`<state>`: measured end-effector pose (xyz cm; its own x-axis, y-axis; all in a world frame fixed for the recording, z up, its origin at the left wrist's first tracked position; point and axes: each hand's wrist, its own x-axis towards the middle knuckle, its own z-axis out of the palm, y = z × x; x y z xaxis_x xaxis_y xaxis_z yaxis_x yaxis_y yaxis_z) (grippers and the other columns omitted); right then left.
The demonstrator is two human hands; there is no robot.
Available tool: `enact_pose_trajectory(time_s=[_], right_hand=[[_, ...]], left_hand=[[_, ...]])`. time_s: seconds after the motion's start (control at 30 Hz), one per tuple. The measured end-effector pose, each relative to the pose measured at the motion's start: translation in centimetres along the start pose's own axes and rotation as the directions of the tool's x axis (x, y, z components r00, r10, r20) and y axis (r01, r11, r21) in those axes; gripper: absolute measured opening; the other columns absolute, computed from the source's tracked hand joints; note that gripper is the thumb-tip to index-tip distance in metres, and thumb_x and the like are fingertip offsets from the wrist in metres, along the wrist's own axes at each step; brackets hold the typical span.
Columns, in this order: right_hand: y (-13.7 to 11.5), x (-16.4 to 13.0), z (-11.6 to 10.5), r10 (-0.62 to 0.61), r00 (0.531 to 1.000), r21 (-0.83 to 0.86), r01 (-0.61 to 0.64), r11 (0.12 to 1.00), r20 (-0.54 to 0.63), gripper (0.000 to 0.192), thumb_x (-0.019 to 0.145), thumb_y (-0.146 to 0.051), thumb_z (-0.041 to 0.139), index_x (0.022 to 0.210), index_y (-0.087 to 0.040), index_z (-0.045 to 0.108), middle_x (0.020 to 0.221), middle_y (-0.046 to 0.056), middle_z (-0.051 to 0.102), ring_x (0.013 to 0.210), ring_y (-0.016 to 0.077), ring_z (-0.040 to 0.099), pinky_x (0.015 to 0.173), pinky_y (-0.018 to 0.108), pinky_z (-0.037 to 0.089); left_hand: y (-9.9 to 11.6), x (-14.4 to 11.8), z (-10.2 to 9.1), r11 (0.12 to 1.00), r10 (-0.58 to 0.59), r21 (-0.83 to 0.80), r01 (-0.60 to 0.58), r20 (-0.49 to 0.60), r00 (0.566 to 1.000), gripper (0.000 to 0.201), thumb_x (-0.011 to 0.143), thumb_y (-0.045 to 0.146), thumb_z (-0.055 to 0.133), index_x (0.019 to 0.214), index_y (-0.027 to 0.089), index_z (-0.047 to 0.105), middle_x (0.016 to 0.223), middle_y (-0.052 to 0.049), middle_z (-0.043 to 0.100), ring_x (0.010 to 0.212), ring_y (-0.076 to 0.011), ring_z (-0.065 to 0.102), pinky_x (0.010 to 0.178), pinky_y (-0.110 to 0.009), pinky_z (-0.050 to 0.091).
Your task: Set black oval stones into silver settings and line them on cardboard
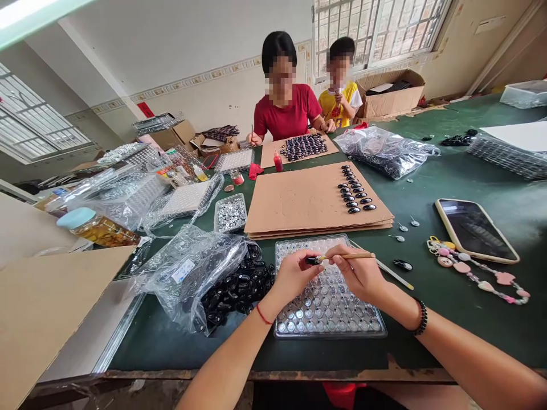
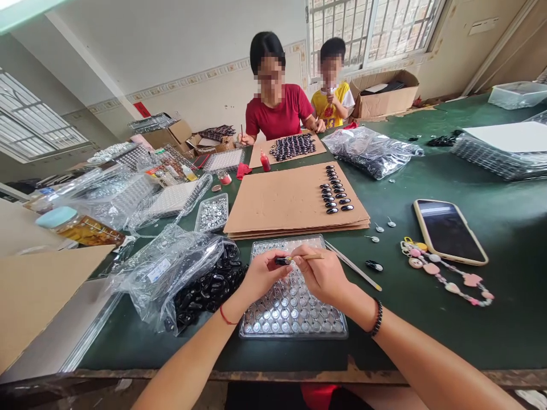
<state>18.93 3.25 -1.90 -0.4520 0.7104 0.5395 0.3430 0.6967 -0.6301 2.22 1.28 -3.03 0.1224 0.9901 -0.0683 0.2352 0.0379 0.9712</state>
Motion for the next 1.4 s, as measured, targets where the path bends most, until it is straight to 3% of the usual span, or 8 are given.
enact_pose_trajectory(time_s=[0.3,0.6,0.8,0.97,1.2,1.4], right_hand=[[-0.1,-0.3,0.2,-0.070,0.997,-0.063,0.071,0.995,0.030,0.022,0.088,-0.024,0.029,0.085,-0.019,0.050,0.067,0.004,0.059,0.059,0.0148,0.054,0.056,0.025,0.038],[-0.2,-0.3,0.2,-0.073,0.997,-0.076,0.075,0.994,0.024,0.023,0.089,-0.026,0.029,0.085,-0.019,0.051,0.065,0.003,0.058,0.057,0.0143,0.053,0.055,0.026,0.038],[-0.2,-0.4,0.3,0.089,0.991,0.140,-0.075,0.987,-0.096,0.025,0.090,-0.027,0.029,0.082,-0.019,0.052,0.067,0.003,0.056,0.054,0.0122,0.051,0.051,0.024,0.039],[-0.3,-0.2,0.4,0.251,0.960,0.357,-0.192,0.914,-0.127,0.028,0.090,-0.033,0.030,0.081,-0.017,0.051,0.062,0.001,0.053,0.043,0.0089,0.045,0.043,0.023,0.037],[-0.4,0.0,0.6,0.294,0.945,0.427,-0.208,0.880,-0.144,0.030,0.089,-0.036,0.032,0.081,-0.016,0.052,0.060,0.000,0.053,0.041,0.0085,0.046,0.042,0.022,0.036],[0.0,0.3,0.0,0.318,0.924,0.459,-0.192,0.867,-0.215,0.028,0.090,-0.036,0.032,0.081,-0.016,0.052,0.060,0.000,0.053,0.040,0.0078,0.045,0.042,0.022,0.035]], left_hand=[[0.6,-0.2,0.0,0.998,0.047,0.042,-0.047,0.008,0.999,0.028,0.067,0.033,0.063,0.089,0.016,0.064,0.077,-0.005,0.063,0.058,-0.0129,0.052,0.052,-0.023,0.042],[0.9,-0.4,-0.1,0.999,0.026,0.021,-0.026,0.016,1.000,0.032,0.068,0.038,0.061,0.090,0.016,0.063,0.065,-0.002,0.059,0.054,-0.0122,0.051,0.049,-0.022,0.040],[1.1,-0.4,-0.1,0.999,0.019,-0.028,-0.019,-0.007,1.000,0.034,0.066,0.041,0.062,0.089,0.015,0.062,0.059,0.000,0.056,0.051,-0.0111,0.050,0.047,-0.022,0.038],[0.8,-0.3,0.0,0.997,0.039,-0.064,-0.040,-0.029,0.999,0.035,0.067,0.039,0.063,0.091,0.014,0.061,0.056,0.000,0.055,0.049,-0.0110,0.051,0.048,-0.022,0.041],[0.7,-0.2,0.2,0.997,0.044,-0.058,-0.047,-0.051,0.998,0.032,0.067,0.037,0.064,0.089,0.014,0.060,0.060,-0.001,0.057,0.050,-0.0113,0.054,0.049,-0.022,0.043],[0.3,0.2,-0.8,0.996,0.053,0.078,-0.045,-0.102,0.993,0.033,0.067,0.041,0.061,0.087,0.015,0.062,0.057,0.000,0.059,0.051,-0.0124,0.056,0.048,-0.021,0.044]])
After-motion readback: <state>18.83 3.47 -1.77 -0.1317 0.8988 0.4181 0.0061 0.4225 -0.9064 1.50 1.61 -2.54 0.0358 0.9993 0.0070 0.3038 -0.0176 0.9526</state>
